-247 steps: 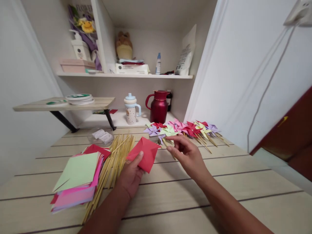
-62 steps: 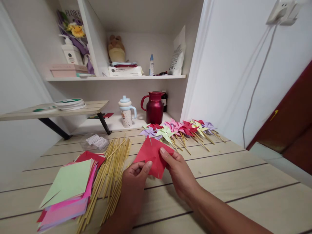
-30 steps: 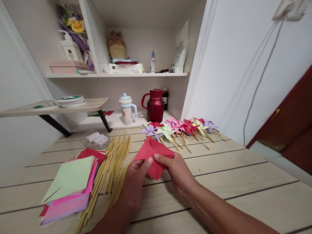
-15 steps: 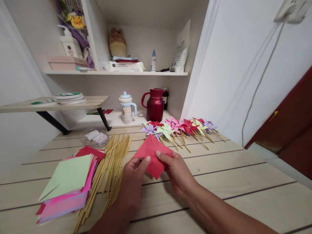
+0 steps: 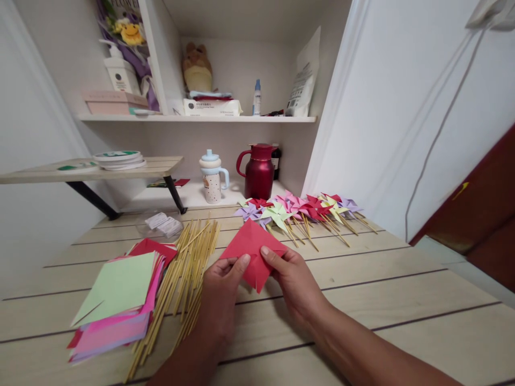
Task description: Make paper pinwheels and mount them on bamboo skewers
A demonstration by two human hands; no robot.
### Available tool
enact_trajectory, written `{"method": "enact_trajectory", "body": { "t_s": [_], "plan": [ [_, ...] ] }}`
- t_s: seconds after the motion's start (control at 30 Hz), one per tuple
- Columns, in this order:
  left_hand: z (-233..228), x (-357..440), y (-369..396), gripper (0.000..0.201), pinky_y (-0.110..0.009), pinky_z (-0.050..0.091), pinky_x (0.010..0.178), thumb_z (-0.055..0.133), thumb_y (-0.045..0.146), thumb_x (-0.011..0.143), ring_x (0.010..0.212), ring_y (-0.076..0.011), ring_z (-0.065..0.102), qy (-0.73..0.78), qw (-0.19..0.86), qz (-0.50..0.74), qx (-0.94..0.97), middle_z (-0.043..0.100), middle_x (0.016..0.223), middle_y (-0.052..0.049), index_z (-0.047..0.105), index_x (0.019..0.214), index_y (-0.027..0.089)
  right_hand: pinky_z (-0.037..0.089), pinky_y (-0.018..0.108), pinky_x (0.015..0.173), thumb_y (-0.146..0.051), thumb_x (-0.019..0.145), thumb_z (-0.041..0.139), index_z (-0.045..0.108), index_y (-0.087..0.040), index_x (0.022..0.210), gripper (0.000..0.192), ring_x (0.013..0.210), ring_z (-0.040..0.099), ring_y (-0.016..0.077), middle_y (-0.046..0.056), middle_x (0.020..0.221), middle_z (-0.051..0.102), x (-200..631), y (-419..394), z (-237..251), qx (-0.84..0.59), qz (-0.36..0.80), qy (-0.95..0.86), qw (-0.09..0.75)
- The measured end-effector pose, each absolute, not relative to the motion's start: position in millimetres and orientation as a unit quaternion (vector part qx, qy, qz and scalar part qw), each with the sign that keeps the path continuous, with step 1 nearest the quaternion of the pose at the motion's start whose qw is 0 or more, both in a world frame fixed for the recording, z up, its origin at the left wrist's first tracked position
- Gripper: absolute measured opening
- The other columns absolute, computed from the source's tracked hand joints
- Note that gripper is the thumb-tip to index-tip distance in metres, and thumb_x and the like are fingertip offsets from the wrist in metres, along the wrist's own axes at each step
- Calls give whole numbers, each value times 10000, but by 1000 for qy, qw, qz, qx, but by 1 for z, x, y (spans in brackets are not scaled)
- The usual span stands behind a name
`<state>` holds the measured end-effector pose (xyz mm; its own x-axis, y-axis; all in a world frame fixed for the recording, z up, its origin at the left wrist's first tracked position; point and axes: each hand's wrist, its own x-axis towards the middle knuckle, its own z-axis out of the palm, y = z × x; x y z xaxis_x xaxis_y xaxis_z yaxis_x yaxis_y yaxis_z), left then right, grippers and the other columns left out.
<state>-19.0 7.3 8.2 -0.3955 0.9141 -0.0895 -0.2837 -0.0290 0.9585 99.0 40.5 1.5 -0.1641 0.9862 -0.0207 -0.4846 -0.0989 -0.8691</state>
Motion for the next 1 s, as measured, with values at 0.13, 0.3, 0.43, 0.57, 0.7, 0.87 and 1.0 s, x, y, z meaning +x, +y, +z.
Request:
{"method": "enact_trajectory", "body": {
  "t_s": [0.13, 0.3, 0.43, 0.57, 0.7, 0.87, 1.0],
  "plan": [
    [7, -19, 8, 292, -285, 519, 675, 835, 393, 593, 652, -180, 672, 523, 454, 652, 307, 759, 717, -49, 746, 725, 148, 481, 304, 724, -338, 649, 850, 740, -153, 859, 301, 709, 630, 176, 51, 816, 761, 100, 42, 2, -341, 627, -401, 574],
    [4, -18, 9, 269, -265, 515, 647, 844, 370, 580, 621, -166, 670, 529, 447, 656, 299, 757, 696, -37, 739, 703, 156, 479, 307, 696, -319, 610, 867, 739, -161, 863, 325, 702, 630, 183, 40, 788, 750, 101, 42, 4, -352, 605, -408, 587],
    [4, -20, 11, 255, -247, 502, 603, 849, 358, 568, 580, -152, 654, 540, 430, 659, 298, 744, 645, -24, 729, 667, 156, 480, 324, 742, -338, 646, 847, 754, -151, 873, 309, 736, 641, 195, 57, 810, 758, 100, 41, 4, -336, 630, -417, 563],
    [4, -22, 11, 248, -238, 492, 577, 841, 357, 582, 569, -151, 649, 559, 407, 654, 307, 738, 626, -20, 725, 661, 153, 482, 323, 743, -396, 715, 797, 770, -141, 848, 289, 704, 637, 190, 62, 756, 753, 98, 38, 5, -309, 664, -430, 528],
    [1, -22, 12, 247, -241, 488, 562, 841, 356, 582, 557, -156, 647, 565, 394, 656, 308, 736, 625, -21, 719, 663, 157, 490, 326, 741, -420, 689, 811, 768, -158, 800, 289, 691, 640, 193, 54, 751, 754, 96, 35, 8, -310, 665, -428, 528],
    [-3, -21, 12, 253, -250, 497, 597, 827, 384, 605, 596, -165, 647, 537, 412, 646, 353, 726, 646, -25, 718, 669, 165, 495, 330, 682, -337, 594, 868, 752, -142, 753, 277, 655, 632, 201, 57, 730, 750, 98, 37, 9, -348, 639, -410, 550],
    [4, -21, 6, 296, -276, 512, 744, 676, 472, 790, 803, -202, 673, 472, 468, 624, 411, 753, 865, -49, 753, 855, 193, 499, 326, 718, -318, 632, 841, 760, -147, 784, 242, 706, 648, 204, 65, 794, 763, 100, 40, 9, -338, 639, -386, 573]
  ]
}}
